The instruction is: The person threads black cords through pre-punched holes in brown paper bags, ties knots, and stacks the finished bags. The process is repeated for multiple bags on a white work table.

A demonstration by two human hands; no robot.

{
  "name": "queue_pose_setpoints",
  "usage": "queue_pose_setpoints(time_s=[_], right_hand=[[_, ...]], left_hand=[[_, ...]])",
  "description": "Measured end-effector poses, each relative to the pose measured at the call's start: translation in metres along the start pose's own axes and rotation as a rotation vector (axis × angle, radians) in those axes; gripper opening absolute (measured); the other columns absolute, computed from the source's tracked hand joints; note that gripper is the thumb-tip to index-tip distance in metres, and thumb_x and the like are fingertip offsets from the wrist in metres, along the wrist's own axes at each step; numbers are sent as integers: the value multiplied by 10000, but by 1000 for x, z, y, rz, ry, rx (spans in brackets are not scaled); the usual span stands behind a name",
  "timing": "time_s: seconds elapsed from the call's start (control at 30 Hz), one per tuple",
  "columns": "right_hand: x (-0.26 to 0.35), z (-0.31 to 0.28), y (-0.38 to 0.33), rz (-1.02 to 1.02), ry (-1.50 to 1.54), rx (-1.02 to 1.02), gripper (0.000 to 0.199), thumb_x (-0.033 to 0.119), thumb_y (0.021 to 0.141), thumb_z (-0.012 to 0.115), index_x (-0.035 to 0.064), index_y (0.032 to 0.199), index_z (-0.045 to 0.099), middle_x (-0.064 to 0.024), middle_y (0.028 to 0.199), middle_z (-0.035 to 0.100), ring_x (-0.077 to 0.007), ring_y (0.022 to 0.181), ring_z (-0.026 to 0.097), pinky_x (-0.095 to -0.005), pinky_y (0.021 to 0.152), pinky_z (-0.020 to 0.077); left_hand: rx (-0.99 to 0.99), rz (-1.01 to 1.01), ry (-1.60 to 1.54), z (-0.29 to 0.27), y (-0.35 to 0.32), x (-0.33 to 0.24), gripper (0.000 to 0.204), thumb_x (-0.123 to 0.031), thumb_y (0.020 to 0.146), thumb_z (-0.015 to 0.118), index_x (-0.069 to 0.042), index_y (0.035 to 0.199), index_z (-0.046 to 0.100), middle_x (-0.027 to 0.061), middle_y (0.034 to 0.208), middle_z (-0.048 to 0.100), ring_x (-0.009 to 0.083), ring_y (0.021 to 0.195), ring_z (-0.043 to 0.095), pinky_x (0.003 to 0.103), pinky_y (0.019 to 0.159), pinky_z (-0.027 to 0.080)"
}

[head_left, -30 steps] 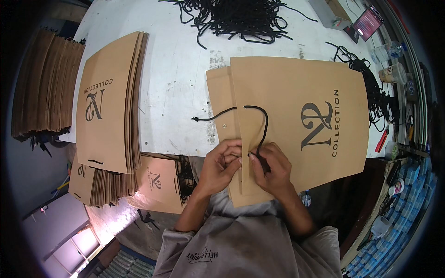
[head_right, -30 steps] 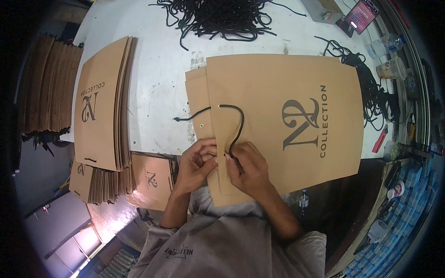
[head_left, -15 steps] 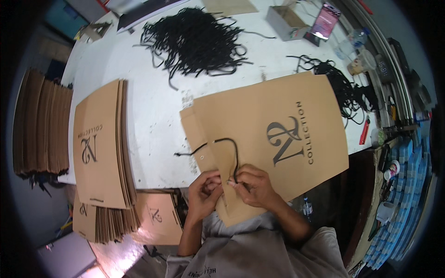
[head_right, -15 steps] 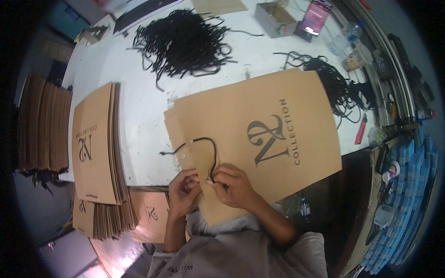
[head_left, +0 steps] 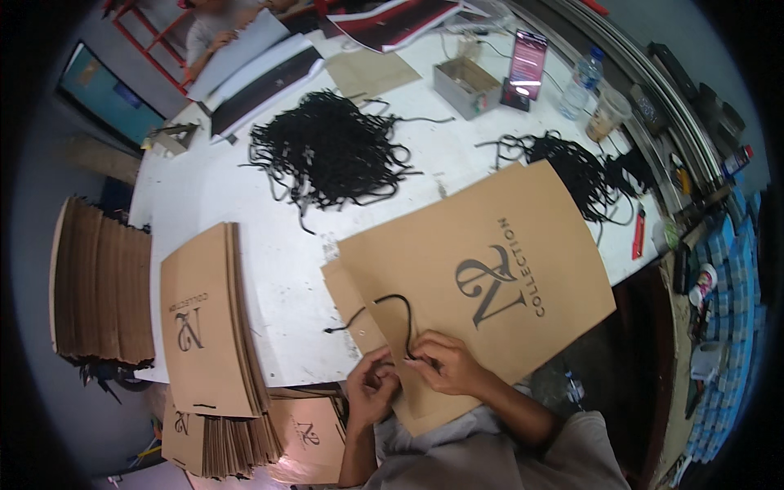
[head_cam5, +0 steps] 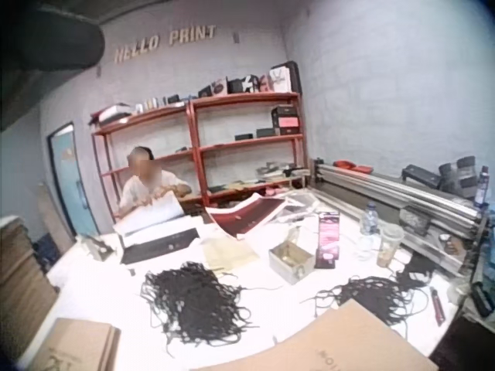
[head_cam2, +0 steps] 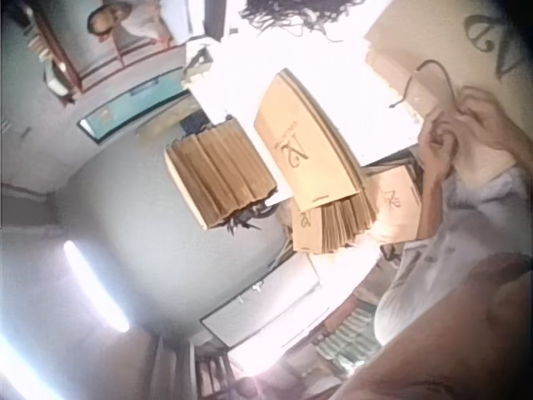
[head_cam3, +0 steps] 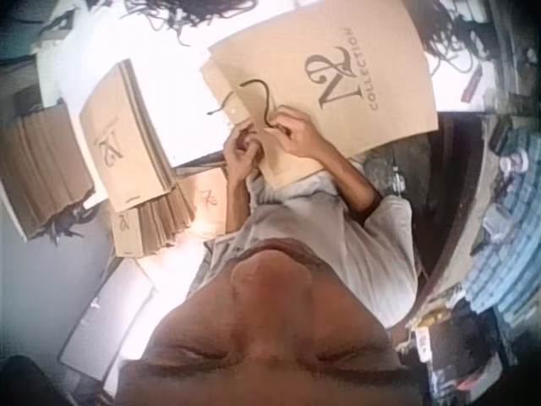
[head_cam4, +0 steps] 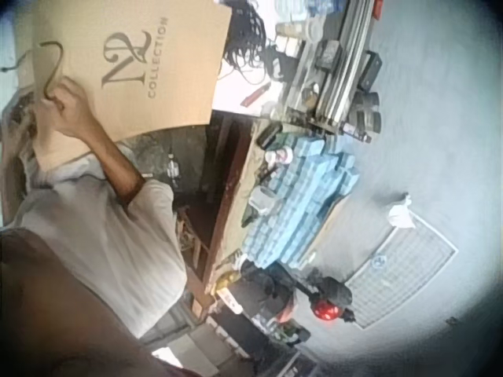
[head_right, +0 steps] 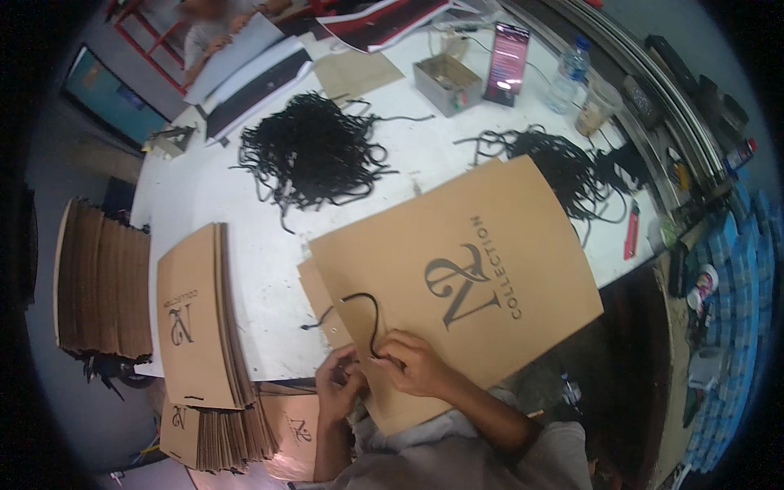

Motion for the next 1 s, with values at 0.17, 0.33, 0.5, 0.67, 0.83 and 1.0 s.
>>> queue_pose_setpoints(time_s=[0.17, 0.33, 0.5, 0.67, 0.83, 1.0], right_hand=[[1, 1, 2, 37, 3, -20, 140, 22, 838, 779, -22, 900, 661, -132, 903, 639, -254, 761, 640, -348, 672, 522], [15, 8, 5, 69, -69, -85, 135, 21, 823, 776, -9, 939, 712, -134, 1018, 606, -229, 857, 619, -333, 718, 512], [21, 25, -3, 40, 128, -21, 225, -9, 820, 783, 13, 1044, 772, -106, 1072, 586, -185, 887, 627, -312, 725, 516], [35, 28, -4, 18, 25, 7, 189, -57, 797, 771, -8, 978, 751, -119, 1020, 613, -250, 878, 638, -328, 735, 540], [74, 38, -9, -270, -27, 151, 218, -72, 760, 760, -3, 967, 746, -122, 1035, 628, -295, 894, 642, -371, 744, 553], [62, 46, -20, -282, 33, 191, 275, -77, 721, 756, 9, 982, 741, -121, 1037, 641, -307, 903, 650, -384, 761, 555]], left_hand=[[-102, 89, 190, -19, -2, -4, 350, 140, 908, 619, 86, 1253, 634, 136, 1041, 728, 166, 942, 706, 270, 833, 559], [-317, 96, 140, -60, -20, -27, 161, 90, 905, 705, 70, 1064, 709, 142, 1006, 745, 199, 933, 713, 323, 848, 569], [-56, 274, 132, -22, -26, -52, 158, -93, 989, 680, 47, 1025, 744, 126, 965, 757, 159, 866, 706, 272, 794, 555], [-70, -248, -350, -7, -16, 0, 417, -292, 1098, 531, 72, 1064, 730, 104, 975, 750, 140, 818, 686, 289, 780, 587], [25, -238, -182, -6, -8, 21, 325, -123, 1048, 622, 12, 1342, 659, 73, 1057, 759, 74, 893, 657, 254, 905, 558], [86, -150, -224, -9, -7, 26, 439, 10, 987, 643, 1, 1422, 589, 129, 1145, 748, 105, 999, 684, 258, 907, 561]])
Point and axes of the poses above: each hand's wrist, its own y-axis towards the middle knuckle, its own z-axis out of the palm, x = y × z, the point moved 6 cm from there along y, towards the middle knuckle
